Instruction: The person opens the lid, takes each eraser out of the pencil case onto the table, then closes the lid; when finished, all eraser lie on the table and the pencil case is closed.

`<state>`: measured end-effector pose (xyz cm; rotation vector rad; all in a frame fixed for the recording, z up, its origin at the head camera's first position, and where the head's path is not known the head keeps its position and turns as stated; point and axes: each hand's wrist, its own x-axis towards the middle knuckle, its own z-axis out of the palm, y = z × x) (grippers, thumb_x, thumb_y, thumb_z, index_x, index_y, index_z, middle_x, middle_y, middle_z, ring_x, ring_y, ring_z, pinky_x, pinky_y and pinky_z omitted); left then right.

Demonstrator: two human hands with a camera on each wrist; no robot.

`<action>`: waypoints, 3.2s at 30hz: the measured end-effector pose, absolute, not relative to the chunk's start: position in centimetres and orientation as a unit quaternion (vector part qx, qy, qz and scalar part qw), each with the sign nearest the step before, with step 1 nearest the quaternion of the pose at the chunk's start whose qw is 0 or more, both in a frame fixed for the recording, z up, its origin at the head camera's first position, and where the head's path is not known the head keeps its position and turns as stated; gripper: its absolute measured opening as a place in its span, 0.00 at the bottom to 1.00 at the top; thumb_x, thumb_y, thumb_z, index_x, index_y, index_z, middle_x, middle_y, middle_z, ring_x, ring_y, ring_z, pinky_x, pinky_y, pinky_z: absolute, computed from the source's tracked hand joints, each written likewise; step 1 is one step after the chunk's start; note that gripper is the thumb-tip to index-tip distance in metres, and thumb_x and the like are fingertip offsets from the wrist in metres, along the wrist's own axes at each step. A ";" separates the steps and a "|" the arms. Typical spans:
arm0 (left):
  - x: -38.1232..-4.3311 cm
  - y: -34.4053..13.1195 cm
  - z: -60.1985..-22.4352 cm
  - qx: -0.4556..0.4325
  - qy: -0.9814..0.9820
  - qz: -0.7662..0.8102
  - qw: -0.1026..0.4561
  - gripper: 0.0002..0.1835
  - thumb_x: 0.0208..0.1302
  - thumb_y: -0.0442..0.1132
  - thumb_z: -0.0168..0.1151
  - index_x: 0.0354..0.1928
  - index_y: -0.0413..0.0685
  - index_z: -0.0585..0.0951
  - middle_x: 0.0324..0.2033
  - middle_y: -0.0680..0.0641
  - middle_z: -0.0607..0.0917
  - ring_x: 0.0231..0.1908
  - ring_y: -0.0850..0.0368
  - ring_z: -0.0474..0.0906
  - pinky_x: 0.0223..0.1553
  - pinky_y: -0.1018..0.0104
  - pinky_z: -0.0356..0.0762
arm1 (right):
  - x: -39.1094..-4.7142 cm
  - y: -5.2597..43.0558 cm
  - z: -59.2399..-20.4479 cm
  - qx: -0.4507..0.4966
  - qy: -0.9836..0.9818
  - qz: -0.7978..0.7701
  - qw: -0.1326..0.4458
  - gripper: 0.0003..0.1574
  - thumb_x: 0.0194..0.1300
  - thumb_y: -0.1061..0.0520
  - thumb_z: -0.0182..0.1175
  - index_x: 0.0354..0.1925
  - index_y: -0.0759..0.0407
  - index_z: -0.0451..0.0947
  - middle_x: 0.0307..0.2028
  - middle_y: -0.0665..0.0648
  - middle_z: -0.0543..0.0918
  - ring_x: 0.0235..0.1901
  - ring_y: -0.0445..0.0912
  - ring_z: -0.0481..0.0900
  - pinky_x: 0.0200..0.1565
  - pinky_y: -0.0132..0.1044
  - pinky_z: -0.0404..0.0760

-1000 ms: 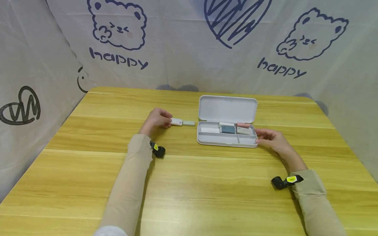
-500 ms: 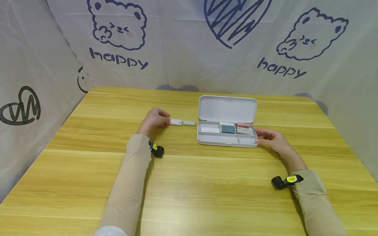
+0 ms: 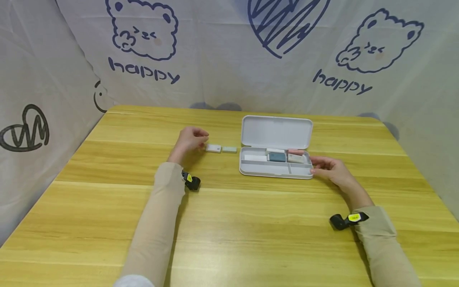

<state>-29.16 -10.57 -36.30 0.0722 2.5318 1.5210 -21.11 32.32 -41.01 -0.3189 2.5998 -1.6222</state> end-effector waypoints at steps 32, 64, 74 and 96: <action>-27.8 -4.2 -35.9 0.180 0.877 0.441 0.070 0.13 0.56 0.37 0.63 0.43 0.40 0.81 0.26 0.46 0.78 0.26 0.58 0.70 0.25 0.72 0.68 | -21.3 32.6 -41.3 -0.111 0.836 -0.536 0.028 0.28 0.55 0.62 0.62 0.51 0.76 0.68 0.32 0.43 0.78 0.31 0.38 0.73 0.30 0.25 0.71; -27.9 -1.7 -36.4 0.285 0.902 0.264 0.191 0.19 0.56 0.40 0.63 0.49 0.40 0.78 0.47 0.45 0.79 0.33 0.58 0.69 0.37 0.72 0.67 | -21.3 32.4 -41.3 -0.113 0.842 -0.527 0.022 0.29 0.56 0.62 0.61 0.52 0.77 0.67 0.33 0.42 0.78 0.31 0.38 0.72 0.30 0.25 0.70; -27.9 -1.0 -36.4 0.244 0.918 0.255 0.183 0.16 0.54 0.40 0.64 0.45 0.42 0.80 0.41 0.46 0.81 0.34 0.56 0.71 0.41 0.67 0.69 | -21.0 32.2 -41.1 -0.112 0.841 -0.528 0.025 0.28 0.56 0.62 0.61 0.52 0.77 0.67 0.32 0.44 0.78 0.30 0.38 0.72 0.29 0.26 0.71; -27.9 -0.6 -36.4 0.246 0.918 0.289 0.114 0.09 0.44 0.33 0.71 0.29 0.43 0.80 0.27 0.50 0.80 0.31 0.57 0.73 0.37 0.69 0.70 | -21.1 32.1 -41.0 -0.111 0.841 -0.529 0.024 0.28 0.56 0.63 0.61 0.52 0.78 0.67 0.33 0.44 0.78 0.31 0.38 0.72 0.30 0.26 0.71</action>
